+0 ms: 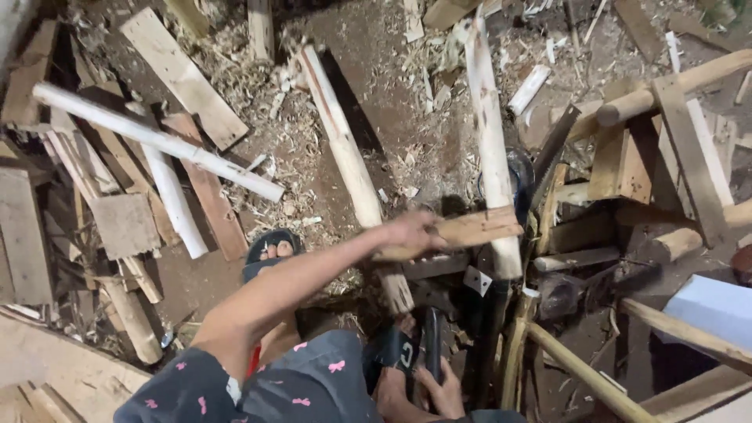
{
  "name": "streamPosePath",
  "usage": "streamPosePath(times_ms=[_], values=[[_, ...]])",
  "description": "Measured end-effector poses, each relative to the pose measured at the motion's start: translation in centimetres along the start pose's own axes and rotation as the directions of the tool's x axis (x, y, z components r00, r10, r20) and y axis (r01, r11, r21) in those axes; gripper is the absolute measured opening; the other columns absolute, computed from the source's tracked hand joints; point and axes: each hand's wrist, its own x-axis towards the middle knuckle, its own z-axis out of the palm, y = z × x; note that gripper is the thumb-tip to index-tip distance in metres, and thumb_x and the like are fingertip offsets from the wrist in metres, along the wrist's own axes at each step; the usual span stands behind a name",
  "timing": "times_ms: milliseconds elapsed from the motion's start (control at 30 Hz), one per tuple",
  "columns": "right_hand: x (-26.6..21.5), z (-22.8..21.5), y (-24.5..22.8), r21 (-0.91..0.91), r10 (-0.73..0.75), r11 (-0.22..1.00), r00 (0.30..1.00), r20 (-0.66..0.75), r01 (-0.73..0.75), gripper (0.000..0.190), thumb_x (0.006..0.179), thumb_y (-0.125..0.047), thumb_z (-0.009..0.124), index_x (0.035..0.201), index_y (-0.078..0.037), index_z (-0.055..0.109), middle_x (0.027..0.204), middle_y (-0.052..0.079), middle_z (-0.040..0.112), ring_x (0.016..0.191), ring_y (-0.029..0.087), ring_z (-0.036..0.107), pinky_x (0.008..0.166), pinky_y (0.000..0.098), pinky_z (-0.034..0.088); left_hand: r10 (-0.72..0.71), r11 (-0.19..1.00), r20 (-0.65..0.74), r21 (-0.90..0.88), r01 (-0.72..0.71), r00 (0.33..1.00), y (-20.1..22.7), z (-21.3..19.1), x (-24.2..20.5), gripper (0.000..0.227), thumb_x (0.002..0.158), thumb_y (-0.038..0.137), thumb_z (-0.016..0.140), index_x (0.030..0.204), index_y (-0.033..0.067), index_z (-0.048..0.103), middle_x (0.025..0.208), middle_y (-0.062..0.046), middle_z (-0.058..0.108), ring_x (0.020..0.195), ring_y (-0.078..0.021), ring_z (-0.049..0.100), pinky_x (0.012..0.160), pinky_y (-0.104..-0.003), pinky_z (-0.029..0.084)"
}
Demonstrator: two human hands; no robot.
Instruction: Assembling wooden furniture by hammering nails into planks and supports.
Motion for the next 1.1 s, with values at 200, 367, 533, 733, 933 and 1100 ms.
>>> streamPosePath(times_ms=[200, 367, 533, 733, 933, 1100], values=[[7.2, -8.3, 10.8, -0.109, -0.015, 0.994, 1.0, -0.026, 0.012, 0.043, 0.073, -0.022, 0.075, 0.112, -0.007, 0.062, 0.08, 0.012, 0.062, 0.068, 0.029, 0.059, 0.067, 0.0471, 0.048, -0.042, 0.994, 0.019, 0.104, 0.04, 0.999, -1.6, 5.7, -2.4, 0.047, 0.089, 0.015, 0.056, 0.134, 0.0071, 0.046, 0.082, -0.008, 0.059, 0.049, -0.0098, 0.051, 0.045, -0.018, 0.048], [9.1, -11.1, 13.9, -0.155, -0.092, 0.985, 0.989, -0.116, 0.073, 0.048, 0.073, -0.02, 0.075, 0.116, -0.005, 0.059, 0.075, 0.013, 0.062, 0.064, 0.028, 0.059, 0.064, 0.042, 0.048, 0.046, 0.987, -0.18, 0.159, -0.018, 0.983, -6.3, 7.1, 0.6, 0.048, 0.084, 0.034, 0.059, 0.123, 0.0077, 0.049, 0.095, -0.009, 0.062, 0.058, -0.0131, 0.059, 0.047, -0.021, 0.051], [3.8, -6.7, 6.9, 0.055, -0.14, 0.987, 0.968, -0.208, 0.154, 0.035, 0.077, -0.008, 0.069, 0.108, 0.003, 0.057, 0.055, 0.015, 0.048, 0.041, 0.026, 0.043, 0.044, 0.0386, 0.037, 0.196, 0.98, -0.516, 0.085, -0.178, 0.834, -6.5, 0.8, 5.2, 0.061, 0.081, 0.006, 0.062, 0.138, 0.0105, 0.041, 0.085, -0.012, 0.066, 0.055, -0.0159, 0.061, 0.048, -0.019, 0.055], [-0.8, -2.3, -2.5, 0.044, -0.174, 0.983, 0.984, -0.028, 0.176, 0.021, 0.084, -0.012, 0.061, 0.097, 0.003, 0.057, 0.049, 0.012, 0.043, 0.034, 0.023, 0.038, 0.032, 0.0358, 0.033, 0.329, 0.91, -0.647, 0.025, -0.413, 0.687, -2.0, -8.8, 6.9, 0.052, 0.08, 0.038, 0.056, 0.12, 0.0055, 0.048, 0.107, -0.011, 0.061, 0.077, -0.0197, 0.064, 0.066, -0.032, 0.056], [-2.3, 1.5, -12.4, -0.103, -0.201, 0.974, 0.979, 0.015, 0.202, 0.021, 0.083, -0.008, 0.062, 0.103, 0.0, 0.06, 0.065, 0.009, 0.054, 0.05, 0.019, 0.05, 0.045, 0.0294, 0.038, 0.228, 0.924, -0.579, -0.126, -0.362, 0.783, -2.4, -11.3, 6.5, 0.057, 0.075, 0.04, 0.06, 0.112, -0.0023, 0.055, 0.082, -0.011, 0.066, 0.066, -0.0174, 0.065, 0.057, -0.028, 0.056], [-0.7, 6.0, -18.9, -0.317, -0.531, 0.786, 0.842, 0.095, 0.532, 0.022, 0.091, -0.021, 0.046, 0.101, -0.004, 0.056, 0.056, 0.002, 0.049, 0.046, 0.012, 0.045, 0.044, 0.0255, 0.035, 0.341, 0.734, -0.35, -0.481, -0.48, 0.873, -3.4, -12.3, 7.2, 0.029, 0.091, 0.026, 0.052, 0.103, -0.0007, 0.049, 0.073, -0.011, 0.063, 0.057, -0.019, 0.062, 0.053, -0.03, 0.055]])
